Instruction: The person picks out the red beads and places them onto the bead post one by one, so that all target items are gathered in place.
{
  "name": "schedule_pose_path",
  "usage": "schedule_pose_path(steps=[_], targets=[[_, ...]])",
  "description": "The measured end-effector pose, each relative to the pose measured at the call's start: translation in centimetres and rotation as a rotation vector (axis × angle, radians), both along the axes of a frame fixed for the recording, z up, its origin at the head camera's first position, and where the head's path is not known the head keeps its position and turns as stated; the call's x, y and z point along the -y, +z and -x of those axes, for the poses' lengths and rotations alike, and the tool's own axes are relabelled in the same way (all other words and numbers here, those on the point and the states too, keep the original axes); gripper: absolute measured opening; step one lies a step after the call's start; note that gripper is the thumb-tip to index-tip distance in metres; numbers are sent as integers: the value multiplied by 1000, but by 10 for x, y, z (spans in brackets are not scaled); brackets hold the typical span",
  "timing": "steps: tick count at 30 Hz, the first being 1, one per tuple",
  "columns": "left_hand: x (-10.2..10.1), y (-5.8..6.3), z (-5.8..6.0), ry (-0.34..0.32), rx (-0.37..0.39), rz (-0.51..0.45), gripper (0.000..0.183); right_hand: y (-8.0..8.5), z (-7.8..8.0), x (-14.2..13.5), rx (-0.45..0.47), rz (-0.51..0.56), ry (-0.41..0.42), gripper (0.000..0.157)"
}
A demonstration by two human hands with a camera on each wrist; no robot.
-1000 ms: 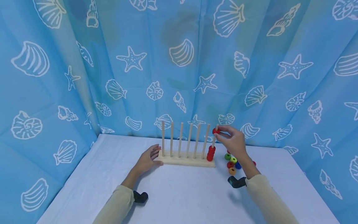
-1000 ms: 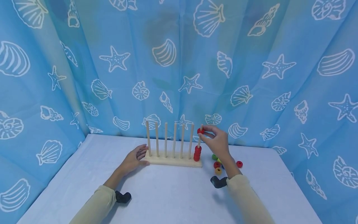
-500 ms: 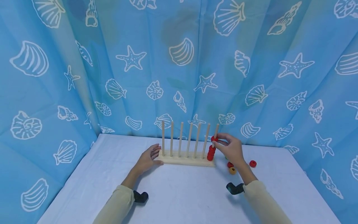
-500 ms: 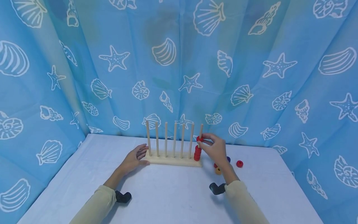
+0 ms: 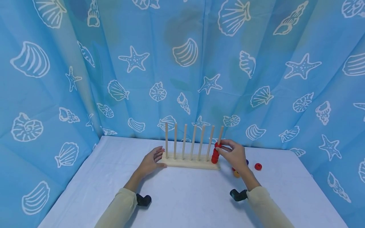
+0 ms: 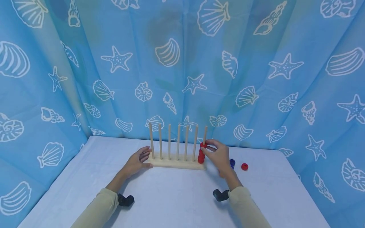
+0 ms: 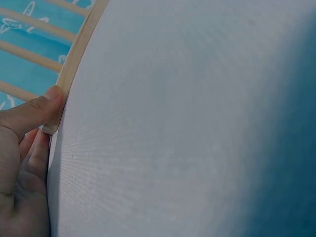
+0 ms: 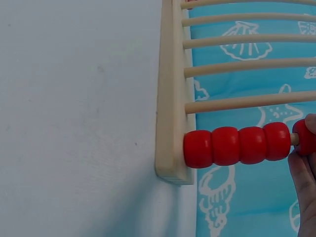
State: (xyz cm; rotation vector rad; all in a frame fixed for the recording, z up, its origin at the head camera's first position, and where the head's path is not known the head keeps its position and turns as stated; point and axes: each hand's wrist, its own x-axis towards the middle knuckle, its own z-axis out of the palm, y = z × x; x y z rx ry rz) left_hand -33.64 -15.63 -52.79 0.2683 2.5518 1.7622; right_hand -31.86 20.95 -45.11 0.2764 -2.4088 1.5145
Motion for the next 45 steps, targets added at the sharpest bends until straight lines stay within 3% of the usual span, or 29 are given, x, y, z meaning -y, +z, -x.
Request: schedule_pose_path(steps=[10,19,28,45], targets=[[0,2,0,1,2,5,90,-11,1,1,-26,8,-17,43],[0,2,1,-5,2,-10,91,-15,2,-2,4,28,-7,43],[0,2,-1,-6,-2,-11,91,-24,4,-3,-53,30,-5,45],[0,1,-1,-5,4,-16,91,-25,3,-1,18,104,-19,46]])
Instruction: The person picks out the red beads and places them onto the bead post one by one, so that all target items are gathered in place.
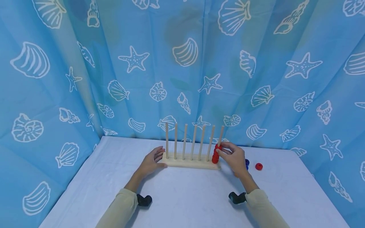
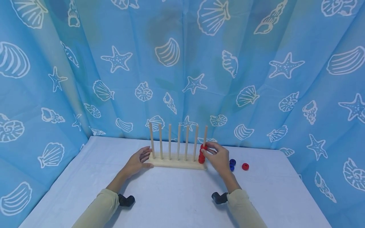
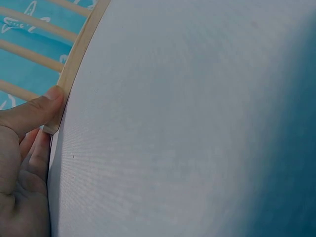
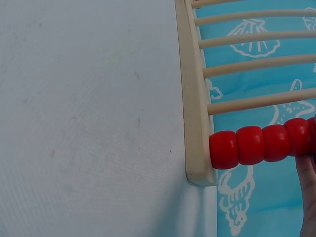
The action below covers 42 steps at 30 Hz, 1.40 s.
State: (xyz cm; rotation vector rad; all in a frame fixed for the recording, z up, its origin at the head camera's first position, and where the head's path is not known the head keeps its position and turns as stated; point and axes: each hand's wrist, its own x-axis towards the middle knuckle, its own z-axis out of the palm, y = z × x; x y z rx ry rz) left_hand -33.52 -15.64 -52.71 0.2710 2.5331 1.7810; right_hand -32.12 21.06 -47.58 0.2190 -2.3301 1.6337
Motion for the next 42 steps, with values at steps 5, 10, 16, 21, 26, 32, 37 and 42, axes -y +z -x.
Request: schedule_pose_path(steps=[5,10,16,21,26,32,37,42], targets=[[0,-1,1,-4,1,1,90,3,-2,-3,36,-30,1,48],[-1,-1,-1,-1,3,-5,90,9,-4,-10,50,-123,11,49],[-2,1,-1,-4,-3,-4,89,17,-7,-27,47,-179,11,45],[-1,1,1,0,-10,-3,89,20,-9,-47,35,-221,-19,42],[-1,3,1,4,-11,17,89,18,-12,-69,22,-286,-66,38],[-1,4,1,9,-10,14,89,11,-17,-95,46,-371,-137,34],[0,3,1,5,-13,1,89,0,-22,-114,77,-448,-181,36],[1,0,0,-8,-5,4,90,-9,-30,-129,108,-539,-178,40]])
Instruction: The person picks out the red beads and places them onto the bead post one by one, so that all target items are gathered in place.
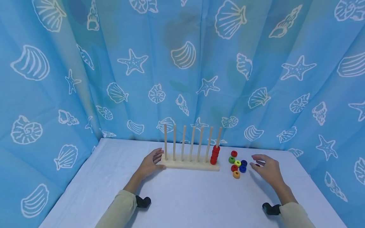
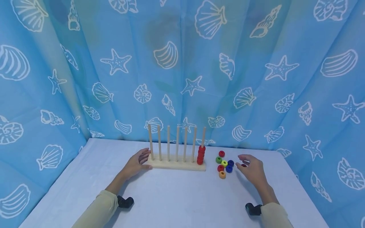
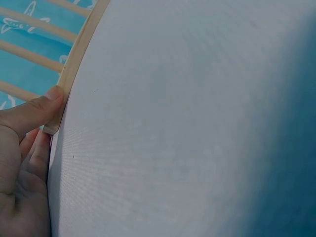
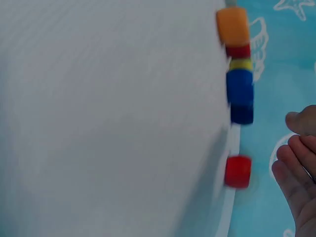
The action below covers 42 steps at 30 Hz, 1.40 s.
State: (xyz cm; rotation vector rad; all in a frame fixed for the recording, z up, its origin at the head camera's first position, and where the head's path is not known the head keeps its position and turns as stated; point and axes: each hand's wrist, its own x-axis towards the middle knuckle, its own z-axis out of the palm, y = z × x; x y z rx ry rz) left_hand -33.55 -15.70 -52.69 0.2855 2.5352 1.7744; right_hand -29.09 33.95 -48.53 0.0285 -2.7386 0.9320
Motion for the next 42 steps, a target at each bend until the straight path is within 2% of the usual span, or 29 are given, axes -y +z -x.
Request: schedule_pose_path(steps=[6,17,27,42], targets=[[1,0,-1,-6,-6,-26,92,-8,-3,-11,48,-49,-2,45],[0,1,-2,8,-3,6,89,-15,-1,-20,112,-34,-15,54],[0,0,-1,-7,-12,-2,91,-26,3,-29,146,-33,-25,54],[-1,1,-1,2,-10,14,90,-33,5,-34,124,-33,-30,46]])
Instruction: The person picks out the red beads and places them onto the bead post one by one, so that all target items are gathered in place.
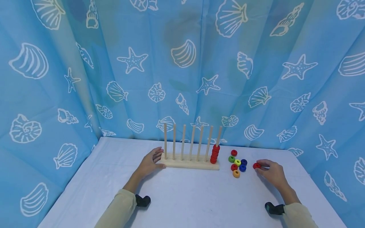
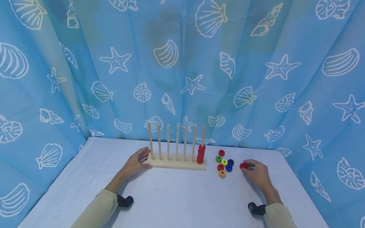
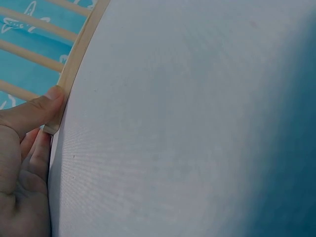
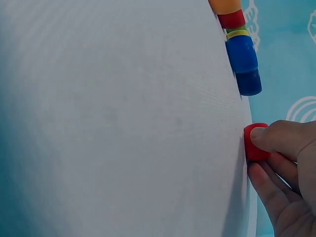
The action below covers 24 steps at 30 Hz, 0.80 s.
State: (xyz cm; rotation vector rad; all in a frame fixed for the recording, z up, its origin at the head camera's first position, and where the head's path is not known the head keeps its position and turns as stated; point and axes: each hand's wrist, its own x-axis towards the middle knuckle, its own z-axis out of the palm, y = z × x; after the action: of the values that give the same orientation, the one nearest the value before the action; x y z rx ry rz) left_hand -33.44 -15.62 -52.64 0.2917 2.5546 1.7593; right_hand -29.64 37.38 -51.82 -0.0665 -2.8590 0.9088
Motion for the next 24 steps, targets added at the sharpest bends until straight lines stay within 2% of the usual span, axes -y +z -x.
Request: schedule_pose_path(steps=[10,17,24], targets=[[0,-2,1,-4,2,-10,91,3,0,4,-72,0,-3,41],[1,-3,2,-3,3,-6,91,16,-1,15,-92,29,-11,43],[1,-1,1,-9,7,-29,91,28,-1,32,-167,57,-21,41]])
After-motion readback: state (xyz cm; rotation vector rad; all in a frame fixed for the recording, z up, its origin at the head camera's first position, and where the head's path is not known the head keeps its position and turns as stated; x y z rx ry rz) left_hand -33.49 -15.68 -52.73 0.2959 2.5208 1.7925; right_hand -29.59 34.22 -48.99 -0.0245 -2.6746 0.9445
